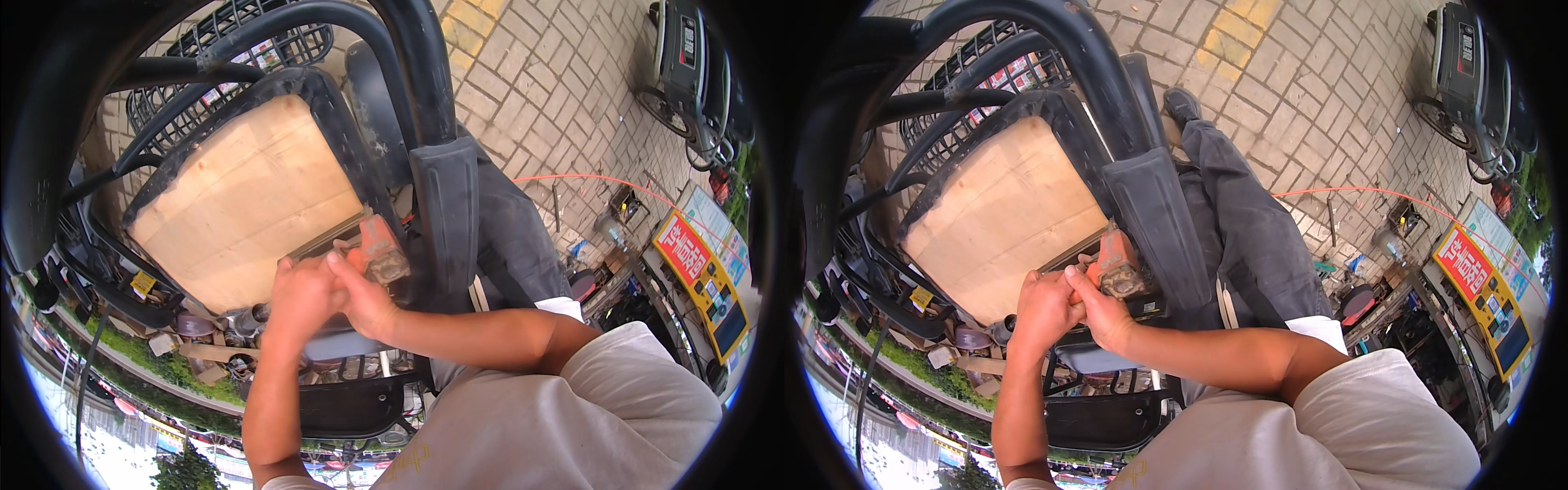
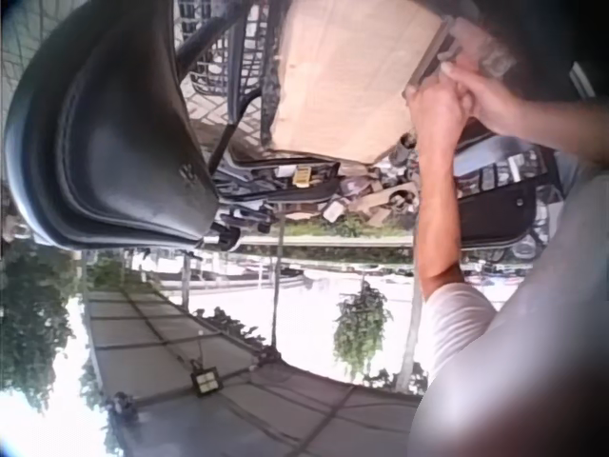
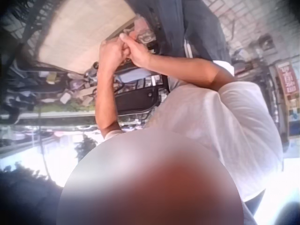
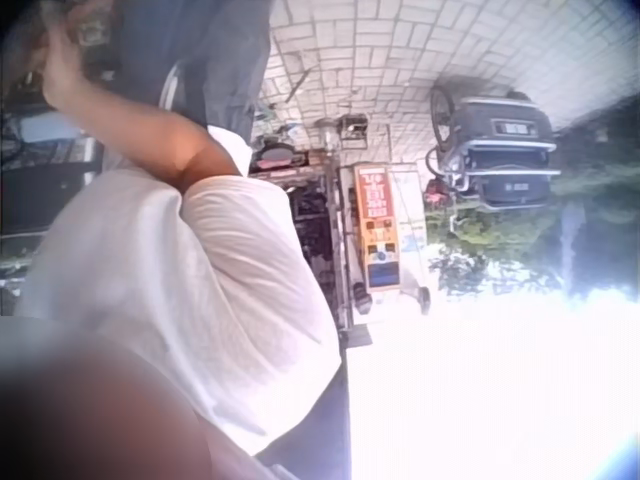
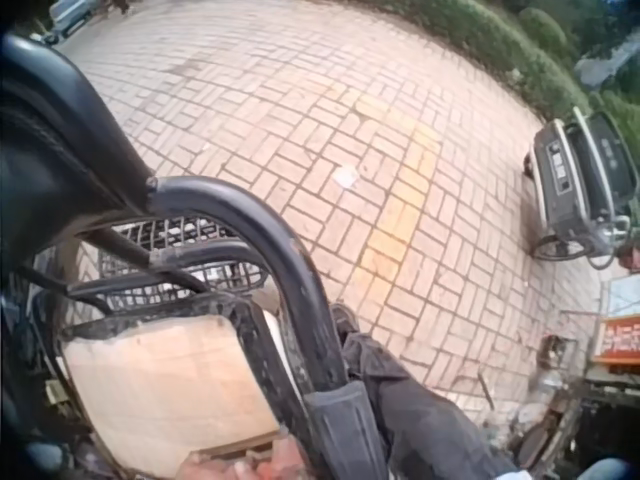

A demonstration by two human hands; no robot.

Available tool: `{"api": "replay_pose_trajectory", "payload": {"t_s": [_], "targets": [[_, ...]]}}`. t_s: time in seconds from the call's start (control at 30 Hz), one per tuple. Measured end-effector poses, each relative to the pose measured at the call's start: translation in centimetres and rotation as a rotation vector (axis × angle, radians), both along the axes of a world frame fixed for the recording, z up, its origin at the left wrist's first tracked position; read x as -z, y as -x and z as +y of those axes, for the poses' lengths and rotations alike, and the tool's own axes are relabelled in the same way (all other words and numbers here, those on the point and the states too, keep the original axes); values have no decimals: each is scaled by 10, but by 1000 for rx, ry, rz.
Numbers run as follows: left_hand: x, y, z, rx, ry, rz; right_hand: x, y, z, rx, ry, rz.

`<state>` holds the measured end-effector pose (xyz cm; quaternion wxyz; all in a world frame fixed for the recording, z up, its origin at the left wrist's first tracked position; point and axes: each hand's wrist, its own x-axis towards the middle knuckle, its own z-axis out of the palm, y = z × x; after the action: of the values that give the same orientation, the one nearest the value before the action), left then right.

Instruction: The person uses a pneumatic staple gun to attach black fabric to the underside of a scooter seat. They repeatedly pull the fabric taut and drive staples along the perimeter of the wooden base, working around the edges and corners to secure the upholstery.

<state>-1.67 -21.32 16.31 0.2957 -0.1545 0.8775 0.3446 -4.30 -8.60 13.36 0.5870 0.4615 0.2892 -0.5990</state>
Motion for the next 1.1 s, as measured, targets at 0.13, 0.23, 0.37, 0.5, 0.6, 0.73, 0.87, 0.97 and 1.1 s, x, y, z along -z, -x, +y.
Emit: {"api": "replay_pose_trajectory", "payload": {"t_s": [0.13,0.23,0.37,0.5,0.6,0.73,0.87,0.97,1.1], "targets": [[4,2,-11,15,-40,-18,4,-3,-9,19,-30,-11],[5,7,-15,2,-54,-17,2,0,-13,44,-18,40],[10,5,-17,-14,-60,-3,8,-6,-15,39,-30,11],[-2,4,-11,42,-56,-46,-4,-3,-1,-19,-1,-86],[-37,-10,25,-107,-36,10,-44,2,19,-88,-81,83],[-65,-29,51,-257,-7,-25,-52,1,37,-461,8,453],[-87,-5,34,-452,-81,77,-47,35,15,-449,91,441],[-82,3,-3,-798,-57,322,-58,81,-10,-398,47,407],[-8,52,-52,-876,114,382,-53,113,-22,-323,44,471]]}}
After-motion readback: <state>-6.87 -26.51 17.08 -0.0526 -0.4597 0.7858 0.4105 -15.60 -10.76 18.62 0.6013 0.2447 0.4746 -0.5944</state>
